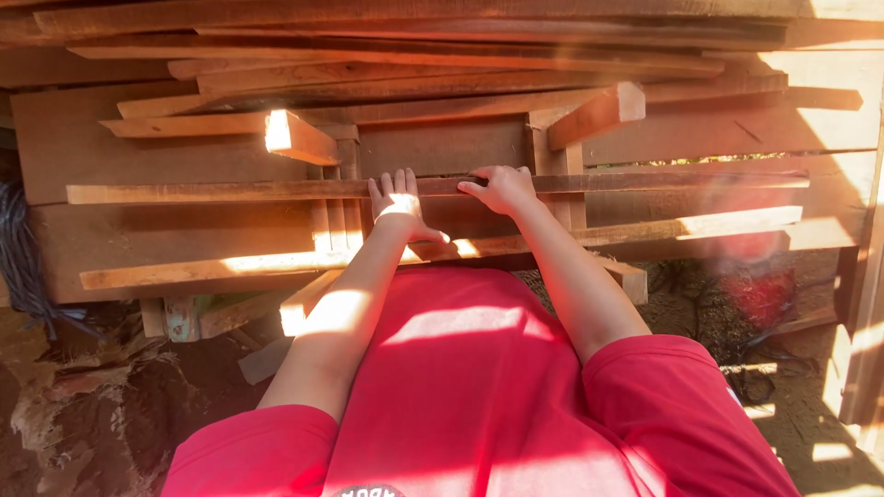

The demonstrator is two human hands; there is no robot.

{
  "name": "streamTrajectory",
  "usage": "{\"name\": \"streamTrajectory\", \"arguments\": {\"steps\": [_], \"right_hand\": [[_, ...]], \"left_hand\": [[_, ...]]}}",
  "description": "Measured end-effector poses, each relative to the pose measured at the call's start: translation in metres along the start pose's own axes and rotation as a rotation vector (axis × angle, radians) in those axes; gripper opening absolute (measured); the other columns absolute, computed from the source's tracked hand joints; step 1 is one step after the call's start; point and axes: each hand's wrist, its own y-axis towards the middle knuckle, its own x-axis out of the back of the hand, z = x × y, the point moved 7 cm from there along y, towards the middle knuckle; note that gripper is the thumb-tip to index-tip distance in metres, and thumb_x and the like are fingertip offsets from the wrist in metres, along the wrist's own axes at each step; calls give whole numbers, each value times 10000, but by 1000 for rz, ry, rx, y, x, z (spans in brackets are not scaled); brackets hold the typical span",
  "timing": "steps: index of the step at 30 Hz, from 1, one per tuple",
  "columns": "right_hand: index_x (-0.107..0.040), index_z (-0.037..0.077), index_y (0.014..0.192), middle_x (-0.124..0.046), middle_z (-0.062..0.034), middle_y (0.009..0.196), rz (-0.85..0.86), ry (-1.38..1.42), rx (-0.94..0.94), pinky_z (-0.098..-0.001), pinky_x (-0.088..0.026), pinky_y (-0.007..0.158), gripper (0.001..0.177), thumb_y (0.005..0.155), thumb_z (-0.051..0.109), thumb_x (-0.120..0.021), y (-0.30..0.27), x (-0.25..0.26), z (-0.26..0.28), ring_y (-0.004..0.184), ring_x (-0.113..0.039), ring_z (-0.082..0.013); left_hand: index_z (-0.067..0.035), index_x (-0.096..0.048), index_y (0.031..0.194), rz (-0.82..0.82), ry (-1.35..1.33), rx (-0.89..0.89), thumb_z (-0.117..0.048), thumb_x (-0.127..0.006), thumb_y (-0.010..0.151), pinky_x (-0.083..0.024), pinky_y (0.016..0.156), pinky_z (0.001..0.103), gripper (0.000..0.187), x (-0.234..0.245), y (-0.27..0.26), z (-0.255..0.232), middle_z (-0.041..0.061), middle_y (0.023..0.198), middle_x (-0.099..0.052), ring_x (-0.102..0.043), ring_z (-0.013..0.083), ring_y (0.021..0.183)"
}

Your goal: Sorting and arranging long wooden planks on an outdoor storage rack.

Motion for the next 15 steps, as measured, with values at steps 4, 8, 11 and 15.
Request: {"name": "streamTrajectory", "arguments": {"steps": [4,8,11,15], "right_hand": [[-633,346,1393,-669,17,1396,-44,-12,16,-458,-287,1134,627,980,772,-430,-15,-22,-5,1315,-582,-235],[-652,344,1370,-703,-2,1340,-41,-26,51,-453,-304,1131,625,968,774,-442,-34,-39,-8,1291,-600,-240],[-655,352,1363,-703,-6,1336,-22,-49,54,-448,-315,1126,585,975,739,-451,-50,-53,-10,1280,-602,-239],[-650,333,1364,-697,23,1333,-58,-78,75,-457,-307,1136,571,991,717,-451,-51,-56,-11,1278,-590,-212]], "left_hand": [[-41,-126,1586,11,-36,-7,-772,-827,634,-61,1297,545,1391,-34,-1,-1,155,1629,-230,-161,379,1527],[-84,-336,1500,-65,-137,-22,-727,-756,764,-114,1281,551,1064,-63,-20,3,109,1516,-421,-318,335,1455],[-100,-449,1435,-207,-160,-78,-663,-681,879,-199,1240,503,824,-71,-41,3,46,1388,-509,-418,279,1331],[-165,-447,1504,-218,-232,-144,-619,-721,855,-355,1142,475,838,-81,-39,9,11,1445,-530,-428,270,1364]]}}
